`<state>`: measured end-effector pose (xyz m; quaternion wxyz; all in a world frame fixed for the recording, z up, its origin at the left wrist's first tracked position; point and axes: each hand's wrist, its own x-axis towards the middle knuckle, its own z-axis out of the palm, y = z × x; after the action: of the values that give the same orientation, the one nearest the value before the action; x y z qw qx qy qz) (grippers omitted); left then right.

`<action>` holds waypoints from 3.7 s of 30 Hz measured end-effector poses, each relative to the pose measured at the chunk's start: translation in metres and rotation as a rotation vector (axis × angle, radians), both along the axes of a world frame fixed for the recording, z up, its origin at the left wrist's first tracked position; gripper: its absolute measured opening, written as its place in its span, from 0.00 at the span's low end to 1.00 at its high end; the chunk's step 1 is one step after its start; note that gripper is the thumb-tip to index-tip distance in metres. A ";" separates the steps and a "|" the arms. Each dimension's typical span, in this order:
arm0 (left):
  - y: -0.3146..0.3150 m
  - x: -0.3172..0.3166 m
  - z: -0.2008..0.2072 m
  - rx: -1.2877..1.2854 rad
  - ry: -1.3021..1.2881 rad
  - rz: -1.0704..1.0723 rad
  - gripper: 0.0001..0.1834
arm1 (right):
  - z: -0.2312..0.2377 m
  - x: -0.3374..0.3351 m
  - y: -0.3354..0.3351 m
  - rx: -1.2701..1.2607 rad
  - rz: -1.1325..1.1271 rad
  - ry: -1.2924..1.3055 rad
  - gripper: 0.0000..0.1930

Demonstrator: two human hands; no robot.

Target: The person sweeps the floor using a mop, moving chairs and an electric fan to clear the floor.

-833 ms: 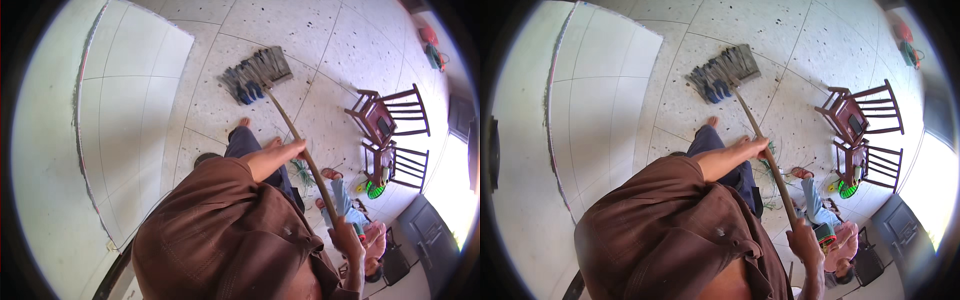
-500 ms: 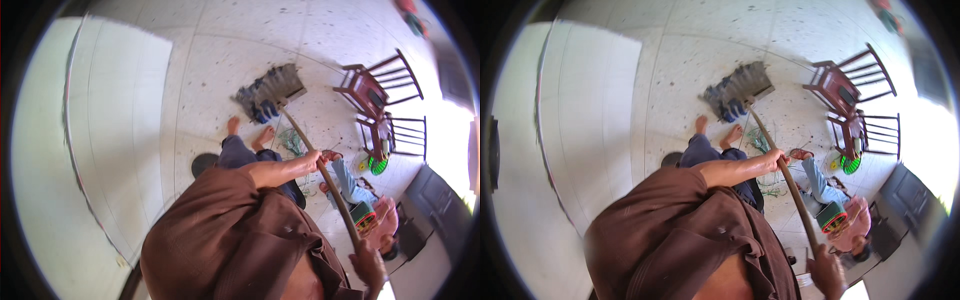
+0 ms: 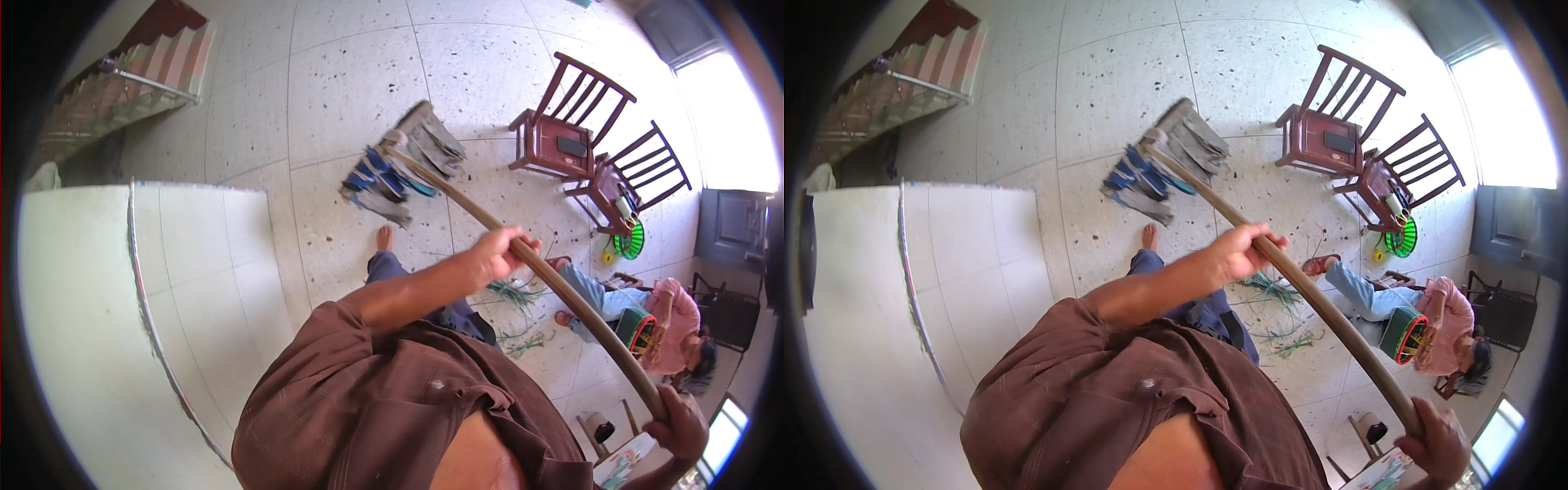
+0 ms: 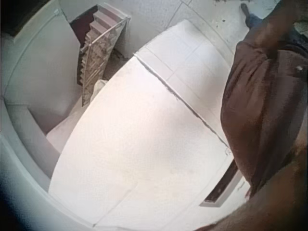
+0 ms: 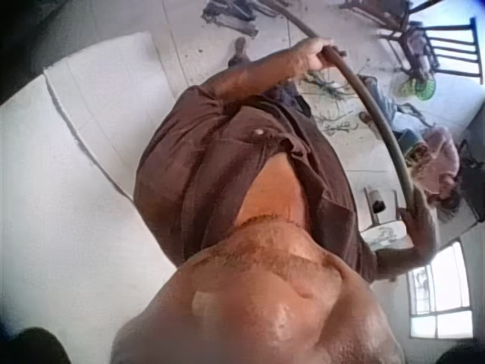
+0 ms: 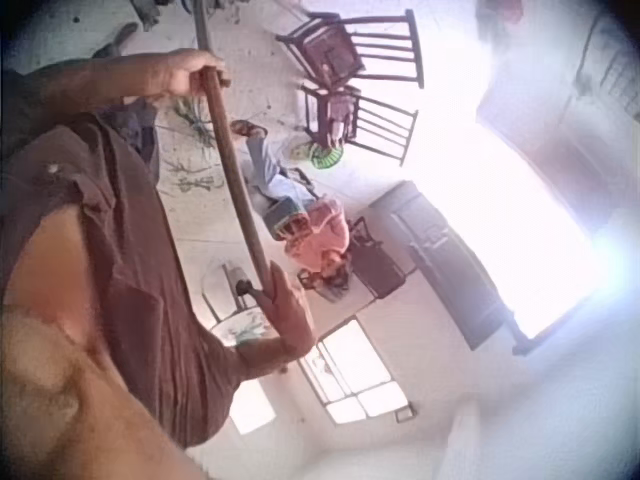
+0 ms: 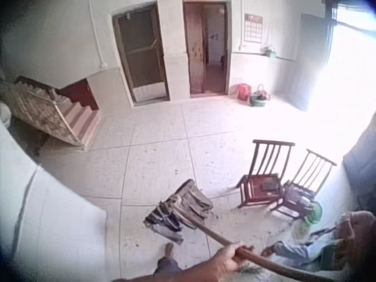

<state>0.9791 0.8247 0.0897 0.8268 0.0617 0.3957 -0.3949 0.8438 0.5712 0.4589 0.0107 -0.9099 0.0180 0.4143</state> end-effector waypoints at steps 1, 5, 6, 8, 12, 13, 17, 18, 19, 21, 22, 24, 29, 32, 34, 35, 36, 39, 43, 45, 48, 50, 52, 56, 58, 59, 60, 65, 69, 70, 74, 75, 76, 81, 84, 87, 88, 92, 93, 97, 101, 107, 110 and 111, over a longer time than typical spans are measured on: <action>0.013 0.017 -0.006 0.035 -0.007 -0.018 0.09 | -0.020 0.004 0.006 0.078 -0.092 0.043 0.31; 0.107 0.107 -0.072 0.231 -0.064 -0.023 0.07 | -0.113 0.076 0.070 0.285 -0.094 0.092 0.29; 0.132 0.135 -0.092 0.265 -0.077 -0.037 0.07 | -0.137 0.092 0.093 0.314 -0.093 0.058 0.29; 0.191 0.190 -0.124 0.430 -0.177 -0.048 0.08 | -0.186 0.128 0.145 0.446 -0.037 -0.030 0.23; 0.278 0.288 -0.202 0.730 -0.126 0.040 0.11 | -0.273 0.224 0.263 0.625 -0.170 -0.010 0.17; 0.289 0.305 -0.217 0.763 -0.144 -0.033 0.12 | -0.307 0.243 0.288 0.679 -0.121 -0.101 0.17; 0.309 0.329 -0.266 0.762 -0.081 -0.113 0.16 | -0.381 0.306 0.353 0.695 -0.246 -0.168 0.11; 0.308 0.334 -0.274 0.756 -0.084 -0.125 0.16 | -0.383 0.315 0.358 0.673 -0.257 -0.160 0.11; 0.307 0.326 -0.284 0.686 -0.097 -0.221 0.18 | -0.382 0.319 0.361 0.653 -0.263 -0.147 0.10; 0.291 0.303 -0.296 0.573 -0.117 -0.376 0.22 | -0.370 0.304 0.343 0.609 -0.259 -0.089 0.11; 0.262 0.284 -0.288 0.559 -0.114 -0.402 0.23 | -0.360 0.290 0.324 0.557 -0.269 -0.042 0.13; 0.223 0.245 -0.270 0.487 -0.066 -0.443 0.23 | -0.336 0.259 0.290 0.516 -0.292 0.038 0.13; 0.125 0.124 -0.234 0.339 -0.074 -0.729 0.27 | -0.271 0.152 0.221 0.340 -0.349 0.147 0.16; 0.067 0.049 -0.228 0.186 -0.101 -0.907 0.26 | -0.231 0.094 0.188 0.223 -0.424 0.267 0.16; 0.028 0.008 -0.177 0.120 -0.057 -0.956 0.25 | -0.209 0.053 0.167 0.182 -0.508 0.302 0.15; 0.012 -0.013 -0.172 0.055 -0.039 -0.989 0.24 | -0.197 0.040 0.159 0.160 -0.542 0.329 0.14; -0.002 -0.034 -0.176 -0.008 -0.060 -1.008 0.22 | -0.186 0.027 0.151 0.138 -0.572 0.358 0.14; -0.048 -0.088 -0.164 -0.038 0.171 -0.866 0.19 | -0.164 -0.029 0.127 0.149 -0.651 0.315 0.15; -0.081 -0.147 -0.163 -0.087 0.240 -0.763 0.20 | -0.135 -0.092 0.122 0.137 -0.711 0.212 0.15; -0.095 -0.163 -0.174 -0.114 0.274 -0.693 0.19 | -0.114 -0.112 0.128 0.038 -0.739 0.252 0.20; -0.118 -0.170 -0.175 0.050 0.285 -0.649 0.17 | -0.079 -0.152 0.128 -0.054 -0.746 0.230 0.26; -0.141 -0.198 -0.164 -0.005 0.341 -0.696 0.13 | -0.045 -0.178 0.130 -0.131 -0.776 0.237 0.30; -0.149 -0.222 -0.129 -0.126 0.202 -0.730 0.10 | -0.018 -0.210 0.128 -0.161 -0.797 0.121 0.33; -0.124 -0.210 -0.070 -0.188 0.203 -0.667 0.07 | 0.015 -0.242 0.137 -0.179 -0.886 0.035 0.34; -0.105 -0.193 -0.046 -0.158 0.096 -0.723 0.07 | 0.024 -0.245 0.150 -0.116 -0.898 -0.075 0.36; -0.095 -0.187 -0.041 -0.177 0.101 -0.723 0.07 | 0.027 -0.245 0.155 -0.115 -0.906 -0.072 0.36; -0.085 -0.177 -0.037 -0.195 0.096 -0.709 0.08 | 0.027 -0.244 0.160 -0.128 -0.932 -0.074 0.36; -0.014 -0.118 -0.041 -0.138 -0.014 -0.740 0.09 | 0.015 -0.222 0.192 0.000 -0.929 -0.033 0.35; 0.051 -0.062 -0.052 -0.094 -0.031 -0.712 0.10 | -0.023 -0.195 0.213 0.211 -0.976 -0.037 0.33; 0.071 -0.044 -0.064 -0.039 -0.071 -0.687 0.10 | -0.043 -0.186 0.216 0.233 -0.964 -0.028 0.33; 0.158 0.026 -0.130 0.218 -0.181 -0.654 0.11 | -0.129 -0.139 0.242 0.425 -0.783 -0.137 0.30; 0.179 0.041 -0.152 0.262 -0.207 -0.643 0.11 | -0.151 -0.123 0.250 0.456 -0.789 -0.087 0.31; 0.198 0.055 -0.176 0.337 -0.205 -0.633 0.12 | -0.170 -0.108 0.261 0.484 -0.795 -0.035 0.32; 0.255 0.092 -0.261 0.575 -0.121 -0.689 0.14 | -0.274 -0.032 0.306 0.539 -0.697 -0.058 0.12; 0.279 0.100 -0.302 0.768 -0.081 -0.707 0.17 | -0.309 -0.013 0.323 0.565 -0.611 -0.116 0.08; 0.252 0.054 -0.311 0.685 -0.037 -0.782 0.19 | -0.305 -0.040 0.314 0.491 -0.569 -0.114 0.06; 0.239 0.040 -0.314 0.592 -0.026 -0.764 0.19 | -0.295 -0.054 0.304 0.423 -0.568 -0.127 0.05; 0.160 -0.063 -0.297 0.485 0.097 -0.813 0.20 | -0.233 -0.108 0.255 0.275 -0.466 -0.111 0.09; 0.141 -0.083 -0.285 0.412 0.157 -0.872 0.18 | -0.220 -0.129 0.249 0.234 -0.407 -0.287 0.11; 0.088 -0.148 -0.251 0.300 0.085 -1.070 0.14 | -0.162 -0.166 0.234 0.149 -0.438 -0.253 0.18; 0.031 -0.184 -0.207 0.145 0.067 -1.047 0.15 | -0.112 -0.157 0.203 -0.028 -0.506 -0.054 0.10; 0.008 -0.116 -0.125 -0.213 -0.442 -1.506 0.22 | -0.104 -0.126 0.174 -0.178 -0.620 0.132 0.10; 0.021 -0.034 -0.132 -0.169 -0.699 -1.654 0.16 | -0.112 -0.118 0.150 -0.262 -0.667 0.075 0.11; 0.031 -0.002 -0.147 -0.083 -0.748 -1.669 0.14 | -0.112 -0.107 0.148 -0.272 -0.678 0.059 0.07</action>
<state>0.9767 0.8557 -0.0571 0.3486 0.4219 -0.0852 -0.8326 0.7371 0.7188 0.3464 0.0258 -0.8330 0.3739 0.4069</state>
